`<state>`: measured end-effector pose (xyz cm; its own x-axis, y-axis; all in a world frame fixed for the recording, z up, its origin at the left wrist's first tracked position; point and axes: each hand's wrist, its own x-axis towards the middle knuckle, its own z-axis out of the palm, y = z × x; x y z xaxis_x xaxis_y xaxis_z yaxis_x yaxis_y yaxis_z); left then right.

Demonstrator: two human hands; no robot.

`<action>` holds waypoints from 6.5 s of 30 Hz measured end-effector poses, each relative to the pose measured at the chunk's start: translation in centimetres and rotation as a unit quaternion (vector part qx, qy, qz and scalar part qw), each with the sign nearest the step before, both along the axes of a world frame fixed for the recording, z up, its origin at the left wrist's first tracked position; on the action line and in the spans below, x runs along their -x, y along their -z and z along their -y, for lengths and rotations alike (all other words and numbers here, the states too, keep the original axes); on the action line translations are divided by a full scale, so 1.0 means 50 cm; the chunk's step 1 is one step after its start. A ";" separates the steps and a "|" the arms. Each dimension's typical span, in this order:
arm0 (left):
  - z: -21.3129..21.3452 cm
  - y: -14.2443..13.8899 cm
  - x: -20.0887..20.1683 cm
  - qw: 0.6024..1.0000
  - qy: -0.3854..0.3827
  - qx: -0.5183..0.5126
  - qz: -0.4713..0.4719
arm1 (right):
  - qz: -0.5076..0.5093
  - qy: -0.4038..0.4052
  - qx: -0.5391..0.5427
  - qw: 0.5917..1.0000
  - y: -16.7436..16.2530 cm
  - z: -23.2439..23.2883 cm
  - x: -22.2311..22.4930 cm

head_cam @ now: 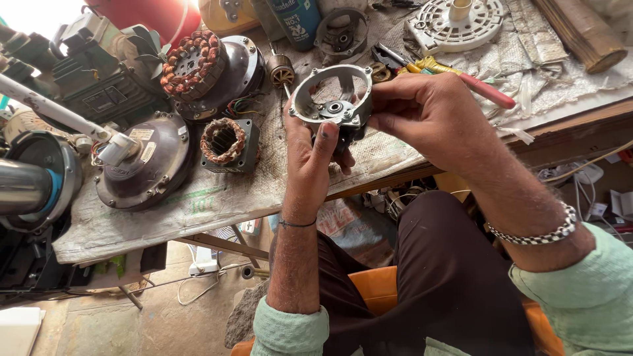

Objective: The person disassembles a small motor housing using a screwdriver, separates the casing halves, and then handles a stator with copper windings, separating and inspecting its wires. The work is performed on a cluttered workbench with various tools and motor parts visible.

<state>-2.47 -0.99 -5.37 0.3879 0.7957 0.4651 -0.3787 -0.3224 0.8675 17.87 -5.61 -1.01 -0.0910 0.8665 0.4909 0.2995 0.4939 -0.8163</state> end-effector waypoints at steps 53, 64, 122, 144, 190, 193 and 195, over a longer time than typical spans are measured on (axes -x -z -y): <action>0.005 0.002 -0.025 0.963 -0.138 -0.156 -0.172 | 0.160 0.038 -0.141 0.976 -0.015 0.010 -0.023; 0.005 0.004 -0.020 0.954 -0.149 -0.186 -0.184 | 0.214 0.107 -0.161 0.957 0.022 0.002 0.009; -0.015 0.011 -0.005 1.000 -0.004 -0.012 0.024 | -0.033 -0.021 -0.050 0.998 0.054 -0.028 -0.024; -0.007 0.007 0.001 0.956 -0.175 -0.223 -0.083 | 0.057 0.034 0.083 0.994 0.011 -0.010 -0.018; -0.017 0.028 0.003 0.974 -0.202 -0.098 -0.013 | -0.013 0.125 -0.058 0.990 0.007 -0.001 -0.075; -0.017 0.027 0.002 0.975 -0.204 -0.072 0.060 | -0.016 0.161 -0.072 0.984 0.012 -0.003 -0.076; -0.016 0.029 0.002 0.967 -0.238 -0.065 0.066 | -0.031 0.152 -0.057 0.986 0.021 -0.008 -0.070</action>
<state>-2.59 -0.18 -6.83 -0.0776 0.8015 0.5930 -0.2657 -0.5899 0.7625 21.35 -5.19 -2.05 0.1974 0.7875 0.5839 0.3986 0.4796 -0.7817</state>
